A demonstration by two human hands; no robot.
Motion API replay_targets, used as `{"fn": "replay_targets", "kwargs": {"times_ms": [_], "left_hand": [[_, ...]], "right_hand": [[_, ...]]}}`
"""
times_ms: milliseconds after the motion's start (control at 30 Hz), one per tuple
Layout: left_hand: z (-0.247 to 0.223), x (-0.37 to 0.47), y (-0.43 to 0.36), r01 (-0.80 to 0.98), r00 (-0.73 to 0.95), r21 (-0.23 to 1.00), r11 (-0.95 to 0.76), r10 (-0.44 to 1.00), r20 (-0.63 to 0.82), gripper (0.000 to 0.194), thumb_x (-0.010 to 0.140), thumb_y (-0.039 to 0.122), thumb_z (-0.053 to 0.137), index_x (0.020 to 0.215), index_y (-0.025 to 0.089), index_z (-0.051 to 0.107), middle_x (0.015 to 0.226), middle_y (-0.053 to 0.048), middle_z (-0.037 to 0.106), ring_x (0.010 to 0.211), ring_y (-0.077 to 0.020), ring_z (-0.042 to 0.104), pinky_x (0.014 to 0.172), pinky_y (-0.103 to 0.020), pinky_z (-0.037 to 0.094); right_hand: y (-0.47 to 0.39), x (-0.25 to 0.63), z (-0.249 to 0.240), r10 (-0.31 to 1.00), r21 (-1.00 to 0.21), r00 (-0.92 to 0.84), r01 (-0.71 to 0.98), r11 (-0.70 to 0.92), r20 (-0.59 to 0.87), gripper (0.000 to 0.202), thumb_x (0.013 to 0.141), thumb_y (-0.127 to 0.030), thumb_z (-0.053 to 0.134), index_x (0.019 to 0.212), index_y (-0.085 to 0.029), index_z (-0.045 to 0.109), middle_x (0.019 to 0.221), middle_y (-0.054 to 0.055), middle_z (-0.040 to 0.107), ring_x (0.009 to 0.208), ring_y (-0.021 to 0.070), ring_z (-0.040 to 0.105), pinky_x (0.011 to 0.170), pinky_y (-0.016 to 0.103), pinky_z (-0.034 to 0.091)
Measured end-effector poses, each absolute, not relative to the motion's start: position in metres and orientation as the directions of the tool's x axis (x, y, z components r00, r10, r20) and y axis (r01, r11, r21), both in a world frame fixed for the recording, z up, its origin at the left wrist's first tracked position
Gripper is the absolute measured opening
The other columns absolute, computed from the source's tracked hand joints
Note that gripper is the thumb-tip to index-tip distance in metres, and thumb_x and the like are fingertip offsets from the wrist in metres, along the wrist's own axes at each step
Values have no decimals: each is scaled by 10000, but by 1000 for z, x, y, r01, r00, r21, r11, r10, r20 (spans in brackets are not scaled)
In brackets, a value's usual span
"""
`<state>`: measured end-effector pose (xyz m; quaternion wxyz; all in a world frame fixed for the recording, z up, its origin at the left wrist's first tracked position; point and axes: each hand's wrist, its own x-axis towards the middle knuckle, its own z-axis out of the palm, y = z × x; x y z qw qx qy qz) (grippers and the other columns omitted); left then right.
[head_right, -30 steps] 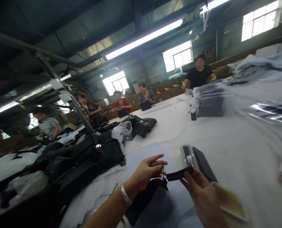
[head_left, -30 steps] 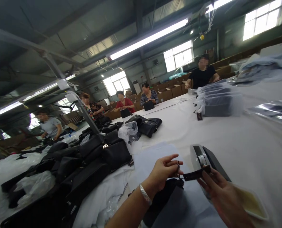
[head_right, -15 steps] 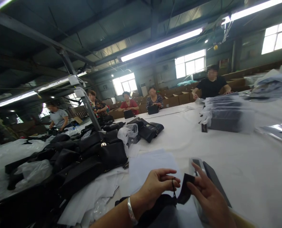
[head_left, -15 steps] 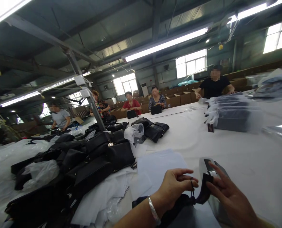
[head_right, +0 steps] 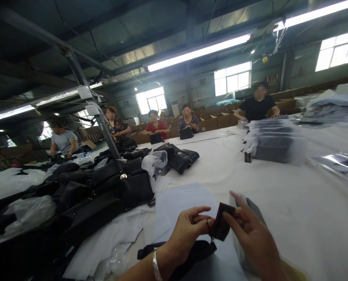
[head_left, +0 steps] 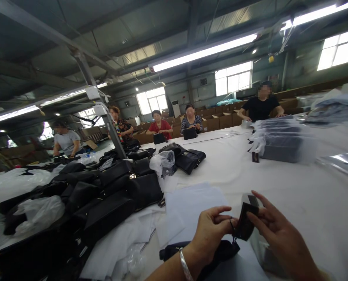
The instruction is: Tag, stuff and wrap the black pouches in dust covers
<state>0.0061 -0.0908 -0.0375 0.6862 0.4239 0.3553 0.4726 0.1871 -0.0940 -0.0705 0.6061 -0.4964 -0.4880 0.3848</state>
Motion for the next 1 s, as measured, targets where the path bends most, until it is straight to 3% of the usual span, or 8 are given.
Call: {"fn": "replay_targets", "kwargs": {"times_ms": [67,133,233,367,500,733,933,1000], "left_hand": [[-37,5,-90,-326,300,923,204,948,-104,630,594,341,891,1128,84,678,896,-140,752,816,-227,700,804,-359,522],[-36,3,-90,-296,301,933,206,947,-113,624,633,355,870,1157,87,662,918,-143,754,873,-241,702,841,-378,521],[-36,1,-89,-262,333,943,207,936,-113,608,690,358,837,1204,101,638,979,-150,753,973,-261,691,903,-400,505],[-36,1,-89,-232,355,947,223,926,-131,582,718,342,820,1222,120,633,1052,-157,743,1036,-265,675,941,-401,489],[-36,1,-89,-222,343,951,215,930,-131,566,709,321,828,1206,124,643,1059,-156,742,1026,-260,678,941,-397,489],[-38,-2,-89,-224,334,955,195,936,-113,538,741,316,807,1214,127,633,1066,-158,740,1042,-270,676,941,-410,499],[-36,1,-89,-197,333,962,188,936,-115,527,745,288,803,1216,126,632,1066,-148,742,1036,-254,674,922,-373,496],[-36,2,-90,-189,334,965,183,936,-112,517,749,286,798,1212,123,634,1067,-148,742,1021,-247,676,909,-361,495]], "right_hand": [[-96,181,-73,957,-969,259,-172,178,130,677,718,-515,756,1315,-268,552,893,43,712,815,229,698,729,322,587],[-100,175,-77,986,-930,155,-348,116,65,453,763,-547,709,1089,-237,664,886,53,712,818,228,695,740,345,586],[-104,171,-85,999,-896,39,-440,48,34,365,820,-567,650,889,-210,679,879,51,714,787,199,684,725,336,577],[-106,176,-89,994,-941,68,-321,106,89,324,833,-519,666,902,-203,668,805,16,702,692,155,653,670,280,559],[-100,185,-85,981,-970,36,-147,195,191,325,850,-488,656,989,-196,684,833,20,709,738,171,655,695,278,555],[-91,179,-97,952,-940,270,-262,218,146,368,844,-532,638,993,-196,653,873,39,720,748,196,669,714,325,576],[-99,179,-102,916,-962,312,-25,273,252,354,836,-514,653,994,-198,674,911,44,713,823,204,662,761,306,554],[-100,179,-99,923,-961,296,-50,271,245,343,839,-508,654,998,-204,665,900,33,701,815,190,654,761,296,551]]}}
